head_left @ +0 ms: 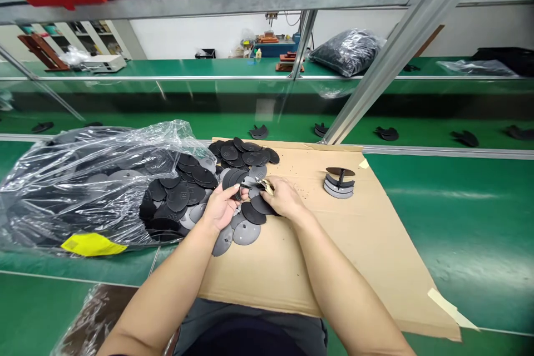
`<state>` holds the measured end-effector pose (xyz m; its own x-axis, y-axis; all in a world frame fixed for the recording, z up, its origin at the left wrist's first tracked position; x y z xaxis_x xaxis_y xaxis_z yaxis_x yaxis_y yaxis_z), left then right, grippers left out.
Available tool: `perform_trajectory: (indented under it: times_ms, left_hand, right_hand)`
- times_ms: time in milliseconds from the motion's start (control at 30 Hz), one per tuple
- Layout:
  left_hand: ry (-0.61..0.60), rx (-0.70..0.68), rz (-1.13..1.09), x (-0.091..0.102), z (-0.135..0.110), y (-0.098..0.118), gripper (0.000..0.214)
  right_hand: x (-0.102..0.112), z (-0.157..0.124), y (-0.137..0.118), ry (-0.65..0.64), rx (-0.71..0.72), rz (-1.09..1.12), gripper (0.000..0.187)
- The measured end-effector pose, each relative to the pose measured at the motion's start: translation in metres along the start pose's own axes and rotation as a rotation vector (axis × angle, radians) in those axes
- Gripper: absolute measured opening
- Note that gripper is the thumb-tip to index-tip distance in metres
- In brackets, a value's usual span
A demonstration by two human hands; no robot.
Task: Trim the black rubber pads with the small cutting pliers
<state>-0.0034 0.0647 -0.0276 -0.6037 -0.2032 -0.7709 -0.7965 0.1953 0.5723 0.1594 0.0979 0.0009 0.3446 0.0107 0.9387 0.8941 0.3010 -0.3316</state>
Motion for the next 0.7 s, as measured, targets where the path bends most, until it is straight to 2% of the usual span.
perform_trajectory:
  times_ms: [167, 367, 533, 633, 700]
  left_hand:
    - [0.022, 0.012, 0.004, 0.0, -0.002, -0.001, 0.025]
    - [0.032, 0.045, 0.021, 0.0, -0.002, -0.003, 0.02]
    - [0.036, 0.083, -0.007, 0.002, 0.0, -0.003, 0.017]
    - [0.028, 0.081, -0.026, 0.003, 0.0, -0.003, 0.016]
    - [0.022, 0.057, 0.002, 0.004, 0.001, -0.002, 0.016]
  right_hand:
    - [0.0, -0.001, 0.009, 0.02, -0.049, 0.031, 0.03]
    - [0.002, -0.009, 0.003, 0.002, 0.098, 0.021, 0.032]
    - [0.001, -0.007, 0.001, -0.014, 0.083, 0.041, 0.032]
    - [0.002, -0.007, 0.008, 0.052, 0.036, 0.165, 0.025]
    - [0.006, -0.01, 0.017, 0.159, -0.025, 0.272, 0.017]
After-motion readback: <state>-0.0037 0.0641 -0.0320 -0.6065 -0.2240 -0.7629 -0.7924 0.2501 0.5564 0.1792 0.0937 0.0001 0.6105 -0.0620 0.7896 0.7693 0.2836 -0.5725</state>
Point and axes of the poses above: each hand's wrist, its own z-axis towards the middle knuckle, its own x-axis out of the back of the hand, y = z × x, the point moved 7 cm from there along z, towards the middle knuckle, and after that the axes turned 12 degrees about -z, right-handed, at the moved point
